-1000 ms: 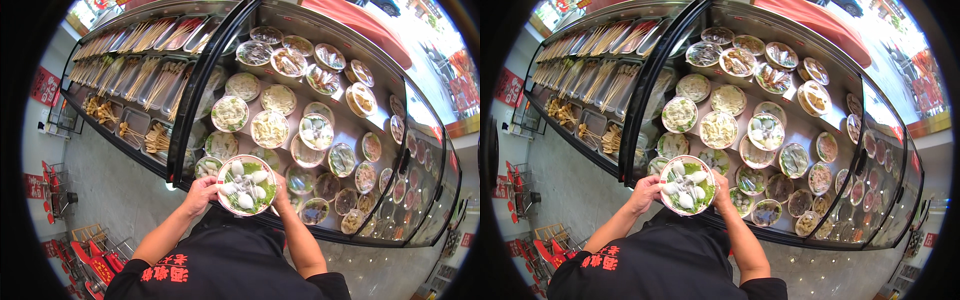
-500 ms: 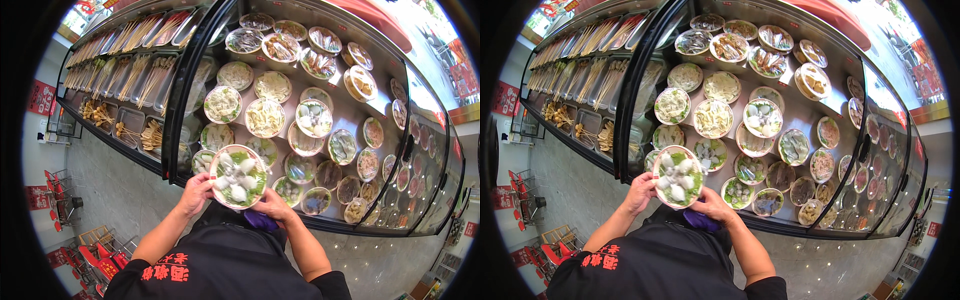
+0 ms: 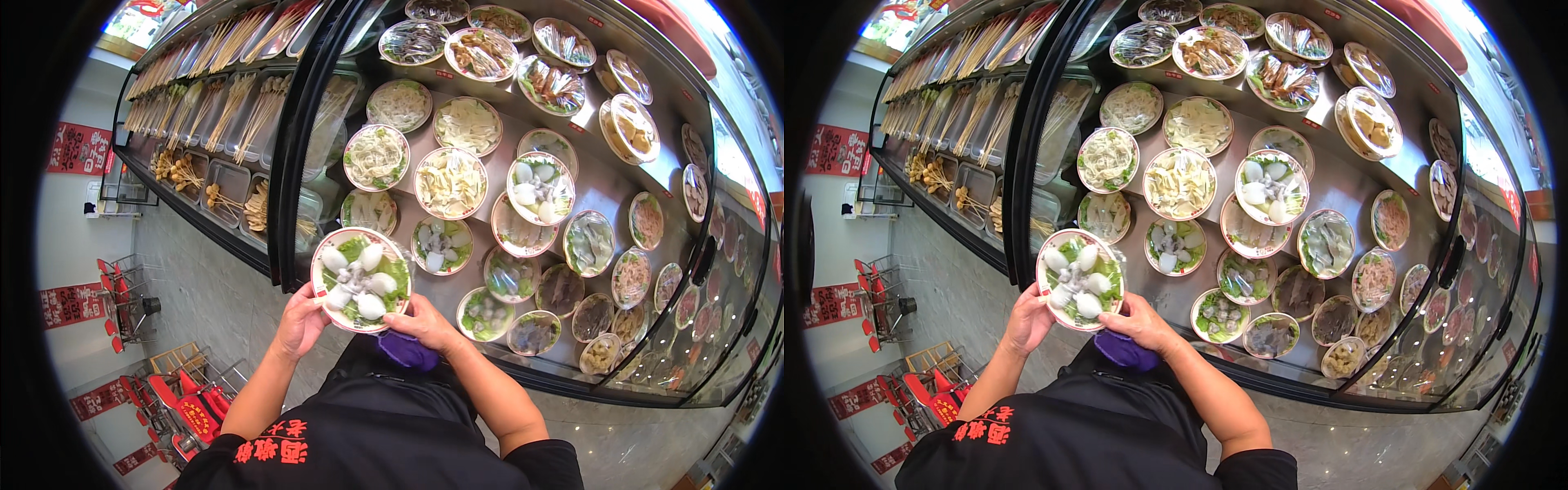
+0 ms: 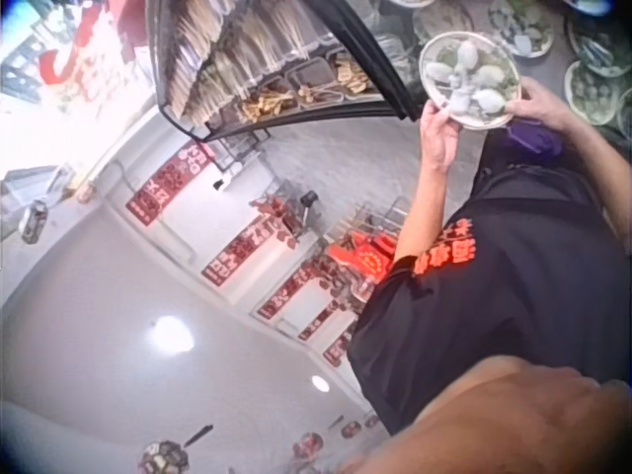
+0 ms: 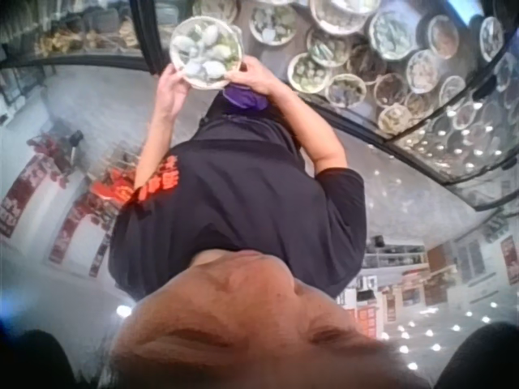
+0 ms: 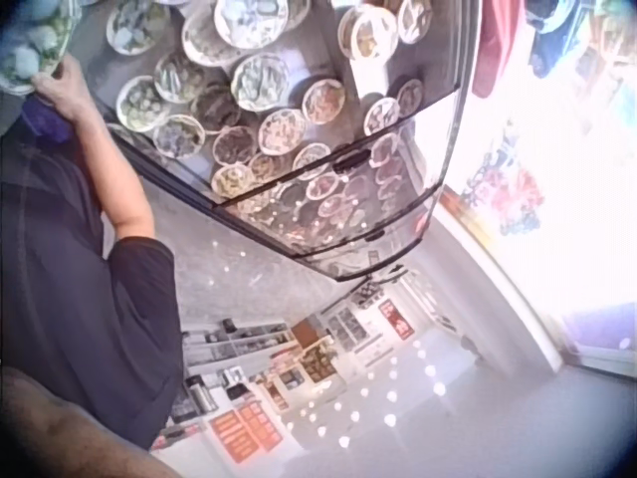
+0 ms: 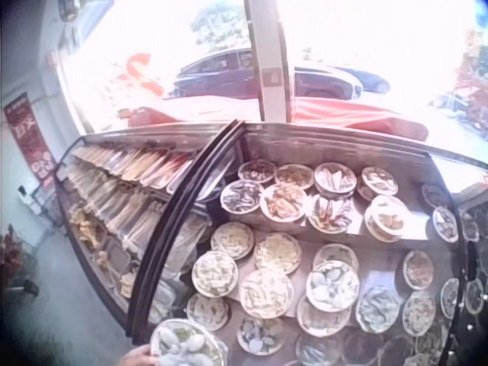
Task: The person wipes the interior shelves of a commercial refrigerated display case using a purple cloth, moving plates of food aside to clean the metal surfaces and then rinsing the cloth in a red bucket.
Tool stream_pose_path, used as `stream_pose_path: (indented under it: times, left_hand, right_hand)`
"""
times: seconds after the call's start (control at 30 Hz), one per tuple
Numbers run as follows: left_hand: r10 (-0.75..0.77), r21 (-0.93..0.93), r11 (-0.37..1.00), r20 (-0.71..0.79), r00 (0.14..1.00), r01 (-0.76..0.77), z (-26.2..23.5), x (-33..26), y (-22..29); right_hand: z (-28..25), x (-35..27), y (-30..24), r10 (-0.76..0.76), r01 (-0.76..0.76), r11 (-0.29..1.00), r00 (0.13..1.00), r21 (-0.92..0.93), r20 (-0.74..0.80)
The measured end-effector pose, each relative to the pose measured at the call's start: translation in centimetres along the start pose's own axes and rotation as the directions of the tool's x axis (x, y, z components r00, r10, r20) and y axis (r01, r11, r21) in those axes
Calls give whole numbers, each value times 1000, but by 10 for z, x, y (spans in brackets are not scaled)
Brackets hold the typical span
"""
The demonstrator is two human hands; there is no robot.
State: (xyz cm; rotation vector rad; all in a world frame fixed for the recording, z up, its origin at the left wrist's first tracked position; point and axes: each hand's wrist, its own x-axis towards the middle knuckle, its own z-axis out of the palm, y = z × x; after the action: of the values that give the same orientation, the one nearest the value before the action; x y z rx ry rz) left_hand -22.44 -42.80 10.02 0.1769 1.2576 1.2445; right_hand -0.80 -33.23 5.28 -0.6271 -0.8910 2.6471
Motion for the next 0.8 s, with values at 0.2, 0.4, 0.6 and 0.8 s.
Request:
stream_pose_path:
  times: [0.2, 0.4, 0.6, 0.8]
  left_hand:
    - [-85, -70, 993, 105, 991, 93, 8, 22, -5]
    - [-191, 14, 982, -2, 982, 191, 11, 66, -21]
    - [-186, 31, 982, -24, 982, 186, 19, 97, -21]
    - [-179, 61, 981, -68, 982, 183, 6, 110, -20]
  right_hand:
    - [-27, -14, -18, -31, 53, 995, 971, 86, -236]
    - [-69, -3, -68, -103, 165, 982, 873, 91, -477]
    - [-135, 46, -95, -135, 222, 968, 854, 118, -502]
    - [-174, 147, -89, 2, 94, 973, 910, 210, -416]
